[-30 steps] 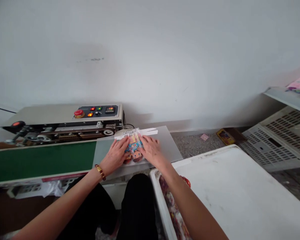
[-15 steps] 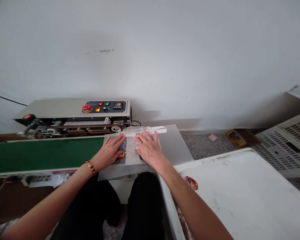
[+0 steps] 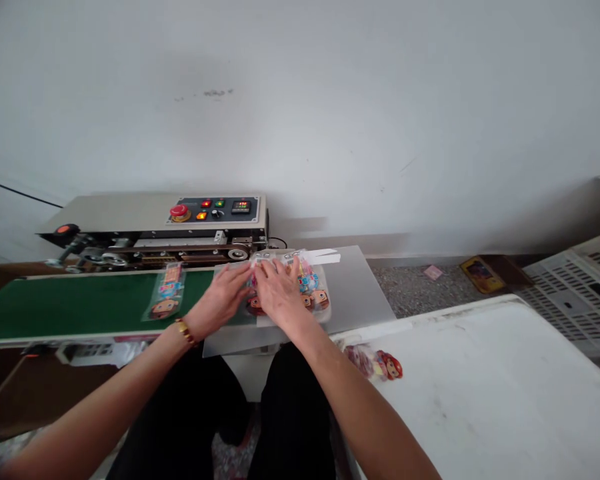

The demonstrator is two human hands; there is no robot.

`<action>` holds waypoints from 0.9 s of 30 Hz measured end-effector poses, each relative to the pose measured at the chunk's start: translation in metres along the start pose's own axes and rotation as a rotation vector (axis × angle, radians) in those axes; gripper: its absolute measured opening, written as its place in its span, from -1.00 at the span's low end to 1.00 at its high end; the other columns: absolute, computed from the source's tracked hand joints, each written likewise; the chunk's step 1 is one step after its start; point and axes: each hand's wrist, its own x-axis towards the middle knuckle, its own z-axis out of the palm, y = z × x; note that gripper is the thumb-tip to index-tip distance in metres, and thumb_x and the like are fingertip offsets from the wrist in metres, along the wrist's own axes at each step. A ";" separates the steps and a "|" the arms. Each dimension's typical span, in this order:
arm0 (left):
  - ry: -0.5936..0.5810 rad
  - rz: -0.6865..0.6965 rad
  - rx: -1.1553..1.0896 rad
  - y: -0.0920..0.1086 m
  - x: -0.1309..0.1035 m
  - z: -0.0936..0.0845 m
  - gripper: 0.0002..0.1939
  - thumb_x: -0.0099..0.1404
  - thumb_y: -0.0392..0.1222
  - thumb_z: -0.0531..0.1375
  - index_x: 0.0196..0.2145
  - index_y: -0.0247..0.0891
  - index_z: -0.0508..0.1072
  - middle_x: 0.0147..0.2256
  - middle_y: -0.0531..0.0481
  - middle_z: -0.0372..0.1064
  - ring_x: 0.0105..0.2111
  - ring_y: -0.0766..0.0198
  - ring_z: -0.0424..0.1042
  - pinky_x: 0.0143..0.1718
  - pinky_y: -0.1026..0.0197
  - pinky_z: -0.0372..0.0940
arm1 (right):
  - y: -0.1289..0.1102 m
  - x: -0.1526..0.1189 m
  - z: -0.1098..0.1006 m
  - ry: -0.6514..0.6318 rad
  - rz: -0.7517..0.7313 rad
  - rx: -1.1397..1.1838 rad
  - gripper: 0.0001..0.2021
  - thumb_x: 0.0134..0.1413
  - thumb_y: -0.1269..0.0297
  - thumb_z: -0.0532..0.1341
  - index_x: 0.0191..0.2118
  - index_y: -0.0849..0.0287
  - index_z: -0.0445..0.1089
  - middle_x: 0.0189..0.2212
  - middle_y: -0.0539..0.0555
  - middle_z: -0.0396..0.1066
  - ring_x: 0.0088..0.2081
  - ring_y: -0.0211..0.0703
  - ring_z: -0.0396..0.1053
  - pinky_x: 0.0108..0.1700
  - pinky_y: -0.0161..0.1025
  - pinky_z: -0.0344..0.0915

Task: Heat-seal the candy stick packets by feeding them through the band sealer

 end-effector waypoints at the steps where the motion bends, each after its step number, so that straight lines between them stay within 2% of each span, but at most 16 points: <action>1: -0.016 0.015 -0.025 0.009 0.007 0.007 -0.55 0.47 -0.24 -0.02 0.27 -0.28 0.29 0.27 -0.26 0.31 0.31 0.09 0.27 0.40 -0.16 0.09 | 0.005 -0.003 -0.002 -0.001 0.013 -0.008 -0.62 0.44 0.36 -0.01 0.25 0.13 0.33 0.21 0.25 0.37 0.27 0.16 0.20 0.37 0.46 -0.29; 3: -0.043 0.014 -0.043 0.019 0.015 0.019 -0.52 0.45 -0.26 0.02 0.29 -0.31 0.26 0.31 -0.29 0.26 0.35 0.05 0.21 0.39 -0.18 0.09 | 0.014 -0.008 -0.004 -0.012 0.020 -0.021 -0.60 0.43 0.37 -0.03 0.27 0.11 0.32 0.23 0.22 0.37 0.29 0.16 0.19 0.38 0.46 -0.29; 6: -0.055 -0.004 -0.037 0.016 0.011 0.027 -0.47 0.44 -0.27 0.05 0.33 -0.33 0.20 0.33 -0.30 0.21 0.38 0.02 0.16 0.39 -0.19 0.10 | 0.022 -0.012 -0.003 -0.039 -0.053 -0.020 -0.57 0.43 0.33 0.00 0.33 0.09 0.25 0.30 0.21 0.31 0.33 0.17 0.14 0.38 0.48 -0.31; 10: -0.051 0.000 0.027 0.011 0.003 0.023 -0.47 0.46 -0.24 0.03 0.34 -0.35 0.17 0.34 -0.29 0.20 0.38 0.01 0.15 0.39 -0.20 0.08 | 0.019 -0.014 0.006 -0.054 -0.095 -0.021 -0.56 0.42 0.35 -0.01 0.32 0.12 0.26 0.31 0.18 0.30 0.33 0.19 0.12 0.38 0.52 -0.39; 15: -0.097 0.056 0.064 0.029 0.017 0.023 -0.52 0.46 -0.24 0.04 0.30 -0.26 0.24 0.31 -0.24 0.27 0.37 -0.03 0.16 0.40 -0.34 -0.05 | 0.028 -0.017 0.002 -0.079 -0.046 -0.055 -0.56 0.36 0.49 -0.05 0.21 0.11 0.39 0.23 0.18 0.40 0.32 0.18 0.15 0.36 0.54 -0.43; 18: -0.081 0.056 0.011 0.037 0.025 0.028 -0.53 0.46 -0.24 0.04 0.29 -0.25 0.27 0.30 -0.22 0.29 0.36 -0.01 0.17 0.40 -0.28 -0.01 | 0.035 -0.018 -0.005 -0.066 -0.003 -0.075 -0.60 0.37 0.47 -0.02 0.16 0.13 0.42 0.15 0.23 0.45 0.29 0.17 0.19 0.36 0.54 -0.44; 22: 0.022 -0.037 -0.048 0.027 0.016 0.032 -0.51 0.47 -0.33 -0.08 0.29 -0.28 0.26 0.31 -0.25 0.26 0.35 0.09 0.21 0.40 -0.17 0.06 | 0.032 -0.020 -0.010 -0.038 0.018 -0.070 -0.66 0.37 0.32 0.12 0.19 0.11 0.40 0.11 0.24 0.46 0.25 0.20 0.22 0.36 0.53 -0.40; 27: -0.018 -0.012 -0.013 0.006 0.003 0.031 -0.53 0.47 -0.29 -0.03 0.28 -0.30 0.29 0.30 -0.27 0.27 0.37 0.04 0.17 0.41 -0.24 0.05 | 0.025 -0.022 -0.011 -0.052 0.030 -0.091 -0.66 0.37 0.28 0.16 0.20 0.11 0.38 0.14 0.25 0.40 0.25 0.23 0.18 0.35 0.54 -0.34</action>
